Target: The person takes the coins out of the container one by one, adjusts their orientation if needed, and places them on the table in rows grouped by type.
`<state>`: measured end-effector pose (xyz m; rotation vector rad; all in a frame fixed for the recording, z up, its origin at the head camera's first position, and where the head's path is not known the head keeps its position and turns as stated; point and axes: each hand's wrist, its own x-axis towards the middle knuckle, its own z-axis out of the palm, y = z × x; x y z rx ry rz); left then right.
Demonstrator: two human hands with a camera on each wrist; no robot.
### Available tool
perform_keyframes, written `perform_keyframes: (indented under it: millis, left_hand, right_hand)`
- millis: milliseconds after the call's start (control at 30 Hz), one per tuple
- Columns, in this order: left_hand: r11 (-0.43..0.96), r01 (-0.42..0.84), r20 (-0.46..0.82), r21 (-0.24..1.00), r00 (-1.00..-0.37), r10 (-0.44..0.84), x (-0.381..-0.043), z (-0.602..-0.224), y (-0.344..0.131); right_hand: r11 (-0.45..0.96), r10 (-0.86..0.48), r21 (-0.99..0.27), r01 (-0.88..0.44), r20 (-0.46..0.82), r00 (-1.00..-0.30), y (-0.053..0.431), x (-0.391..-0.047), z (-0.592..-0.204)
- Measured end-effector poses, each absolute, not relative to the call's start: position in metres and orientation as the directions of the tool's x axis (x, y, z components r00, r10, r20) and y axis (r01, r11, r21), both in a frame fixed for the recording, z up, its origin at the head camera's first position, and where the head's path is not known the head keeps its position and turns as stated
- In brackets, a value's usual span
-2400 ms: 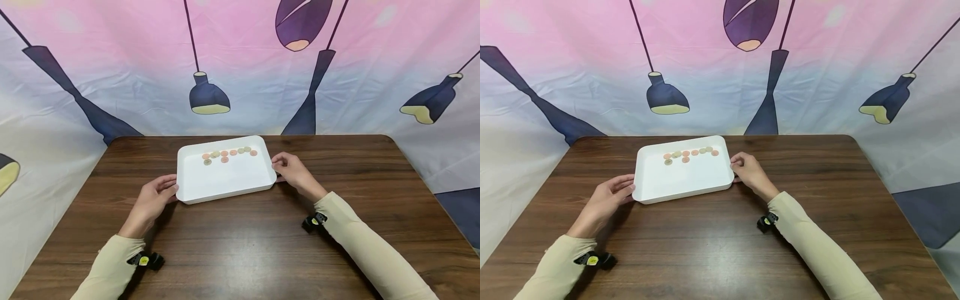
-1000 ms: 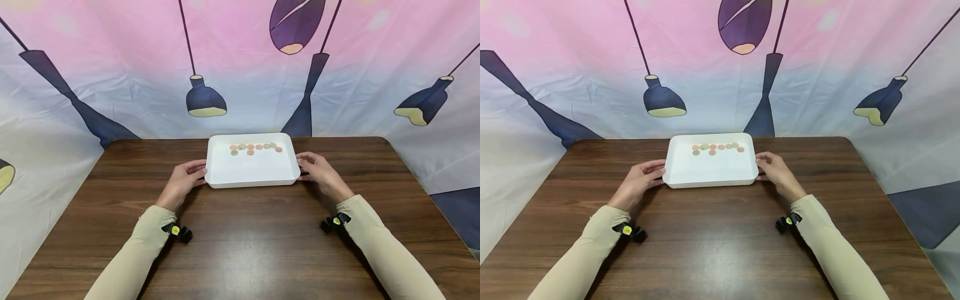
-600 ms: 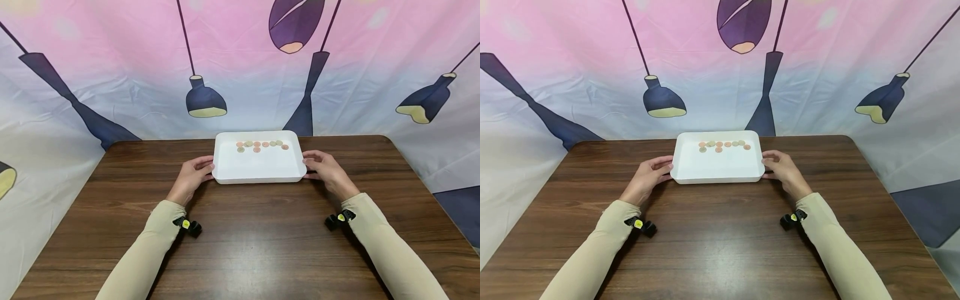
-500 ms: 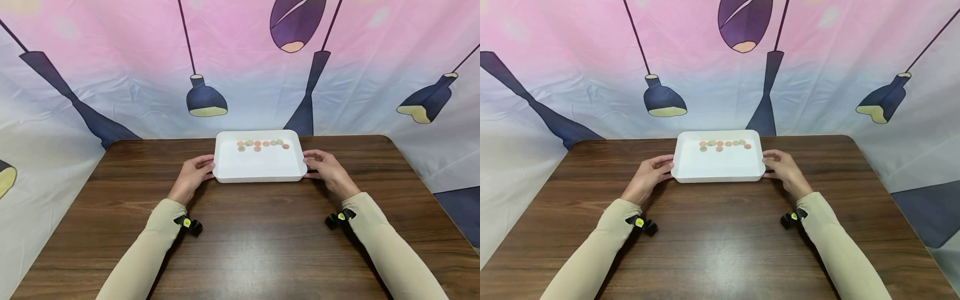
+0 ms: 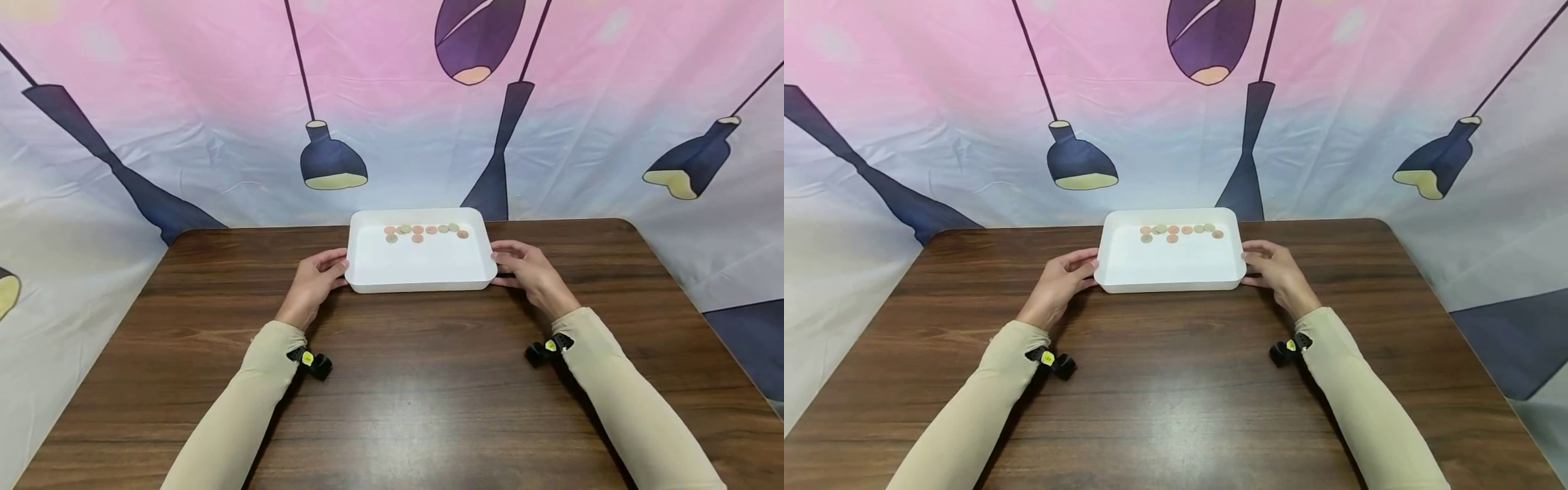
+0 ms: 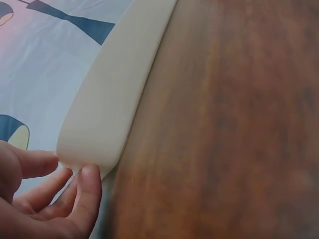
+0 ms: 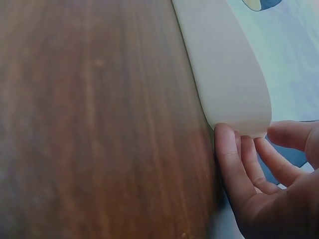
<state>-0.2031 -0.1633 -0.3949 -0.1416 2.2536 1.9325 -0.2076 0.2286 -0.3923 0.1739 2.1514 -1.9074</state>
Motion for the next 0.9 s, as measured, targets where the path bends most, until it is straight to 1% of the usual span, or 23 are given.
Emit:
perform_keyframes:
  millis: [300, 533, 600, 667, 767, 900]
  left_hand:
    - [0.100, -0.198, -0.204, 0.975, -0.978, 0.051, -0.202, -0.397, -0.165]
    - [0.077, -0.216, -0.221, 0.973, -0.973, 0.065, -0.203, -0.401, -0.169]
    - [0.060, -0.231, -0.234, 0.971, -0.970, 0.068, -0.203, -0.402, -0.169]
    - [0.049, -0.244, -0.248, 0.968, -0.966, 0.075, -0.203, -0.403, -0.171]
    - [0.038, -0.270, -0.272, 0.962, -0.959, 0.085, -0.203, -0.404, -0.172]
    - [0.019, -0.263, -0.264, 0.965, -0.960, 0.093, -0.205, -0.402, -0.173]
  right_hand:
    - [0.109, -0.089, -0.960, 0.258, -0.268, -0.959, 0.229, -0.207, -0.391]
    - [0.141, -0.085, -0.951, 0.276, -0.289, -0.953, 0.227, -0.208, -0.389]
    - [0.181, -0.084, -0.945, 0.271, -0.289, -0.954, 0.227, -0.209, -0.388]
    - [0.253, -0.076, -0.937, 0.240, -0.266, -0.961, 0.225, -0.210, -0.384]
    - [0.400, -0.070, -0.909, 0.122, -0.162, -0.984, 0.220, -0.214, -0.375]
    - [0.573, -0.096, -0.817, -0.054, -0.002, -0.995, 0.210, -0.224, -0.356]
